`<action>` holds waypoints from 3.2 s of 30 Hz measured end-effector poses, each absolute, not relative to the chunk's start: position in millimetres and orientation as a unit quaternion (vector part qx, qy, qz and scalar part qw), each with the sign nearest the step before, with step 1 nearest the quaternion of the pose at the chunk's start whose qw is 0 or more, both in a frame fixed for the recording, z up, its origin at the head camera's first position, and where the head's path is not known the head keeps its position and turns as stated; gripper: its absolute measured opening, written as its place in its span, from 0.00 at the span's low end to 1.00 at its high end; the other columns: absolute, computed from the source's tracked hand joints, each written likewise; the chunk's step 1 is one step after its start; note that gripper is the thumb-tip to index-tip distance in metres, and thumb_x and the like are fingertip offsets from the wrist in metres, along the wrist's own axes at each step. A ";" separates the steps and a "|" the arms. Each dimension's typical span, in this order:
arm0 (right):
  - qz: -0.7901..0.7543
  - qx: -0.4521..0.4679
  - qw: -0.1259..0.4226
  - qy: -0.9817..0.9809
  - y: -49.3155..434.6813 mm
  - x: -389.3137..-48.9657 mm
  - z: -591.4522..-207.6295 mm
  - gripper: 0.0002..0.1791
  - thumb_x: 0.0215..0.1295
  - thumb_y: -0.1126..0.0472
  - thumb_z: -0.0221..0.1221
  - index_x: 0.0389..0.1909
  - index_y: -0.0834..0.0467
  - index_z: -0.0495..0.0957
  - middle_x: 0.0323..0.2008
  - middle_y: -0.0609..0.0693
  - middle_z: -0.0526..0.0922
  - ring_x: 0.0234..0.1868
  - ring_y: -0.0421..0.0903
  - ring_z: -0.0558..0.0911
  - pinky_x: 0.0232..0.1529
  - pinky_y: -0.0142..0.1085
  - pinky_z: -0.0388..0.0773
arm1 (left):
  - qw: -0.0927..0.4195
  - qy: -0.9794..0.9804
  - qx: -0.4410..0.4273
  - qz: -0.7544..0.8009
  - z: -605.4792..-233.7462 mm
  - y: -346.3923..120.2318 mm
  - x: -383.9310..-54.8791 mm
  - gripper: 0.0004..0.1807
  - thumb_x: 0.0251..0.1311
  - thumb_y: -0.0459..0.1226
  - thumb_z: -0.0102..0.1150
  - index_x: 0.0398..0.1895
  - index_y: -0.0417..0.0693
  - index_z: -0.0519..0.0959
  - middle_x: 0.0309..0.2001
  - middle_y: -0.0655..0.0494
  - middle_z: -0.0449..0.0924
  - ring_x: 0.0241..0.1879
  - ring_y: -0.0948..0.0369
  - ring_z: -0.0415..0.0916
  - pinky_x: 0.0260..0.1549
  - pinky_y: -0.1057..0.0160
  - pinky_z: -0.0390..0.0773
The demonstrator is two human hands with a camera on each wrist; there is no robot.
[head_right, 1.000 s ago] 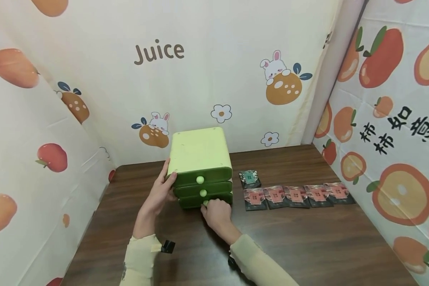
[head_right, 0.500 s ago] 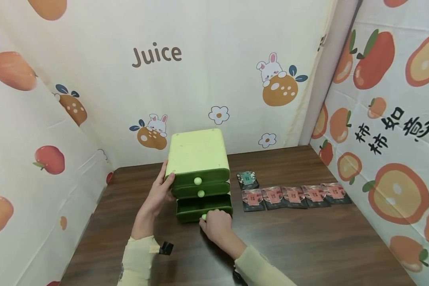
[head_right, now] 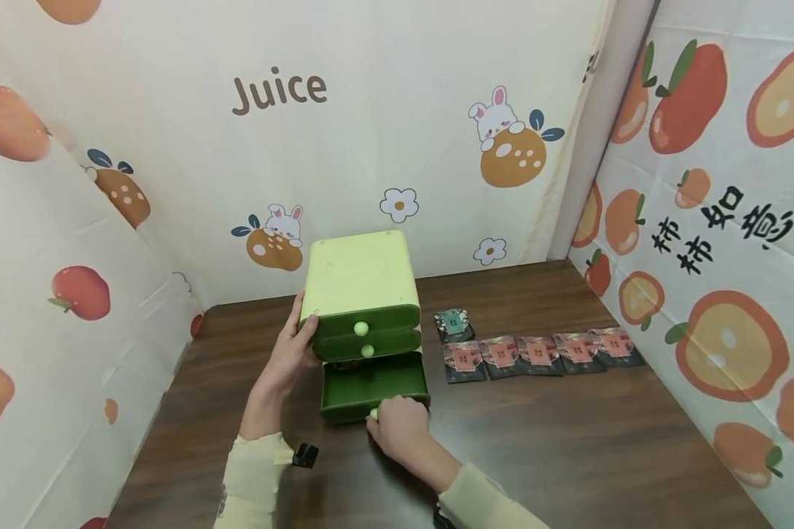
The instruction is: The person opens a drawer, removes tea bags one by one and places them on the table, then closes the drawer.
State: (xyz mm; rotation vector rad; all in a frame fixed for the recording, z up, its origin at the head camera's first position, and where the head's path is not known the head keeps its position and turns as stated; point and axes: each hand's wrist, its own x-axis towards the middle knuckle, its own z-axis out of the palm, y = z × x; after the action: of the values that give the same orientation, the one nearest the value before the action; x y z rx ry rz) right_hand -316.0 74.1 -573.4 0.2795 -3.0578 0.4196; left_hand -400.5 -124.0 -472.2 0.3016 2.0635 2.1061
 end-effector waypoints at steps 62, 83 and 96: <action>0.004 0.377 -0.016 -0.926 100.1 -410.1 -569.5 0.40 0.54 0.72 0.64 0.68 0.44 0.69 0.67 0.49 0.66 0.53 0.46 0.74 0.46 0.40 0.74 | 0.080 0.696 0.124 0.702 -459.4 -119.6 -388.5 0.37 0.73 0.48 0.46 0.78 0.72 0.39 0.76 0.51 0.37 0.55 0.36 0.67 0.41 0.40 0.75; -0.133 0.405 0.086 -0.901 100.7 -408.6 -572.3 0.28 0.57 0.57 0.68 0.60 0.46 0.74 0.57 0.47 0.74 0.52 0.44 0.76 0.46 0.38 0.76 | 0.050 0.696 0.116 0.707 -478.5 -120.7 -399.2 0.35 0.69 0.56 0.49 0.72 0.89 0.44 0.75 0.60 0.40 0.51 0.41 0.71 0.42 0.36 0.73; -0.082 0.419 0.180 -0.886 103.0 -415.2 -586.3 0.15 0.68 0.59 0.60 0.53 0.45 0.78 0.53 0.48 0.75 0.50 0.44 0.76 0.41 0.35 0.76 | 0.060 0.698 0.108 0.706 -461.6 -122.3 -394.1 0.36 0.73 0.49 0.46 0.76 0.77 0.40 0.76 0.57 0.37 0.54 0.40 0.68 0.41 0.39 0.75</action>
State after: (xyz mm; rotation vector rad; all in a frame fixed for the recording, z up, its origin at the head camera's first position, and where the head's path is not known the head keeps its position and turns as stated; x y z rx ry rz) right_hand -415.2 103.0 -586.3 1.1830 -2.5053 -0.2327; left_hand -394.1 -122.3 -461.6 0.3268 2.1120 2.1363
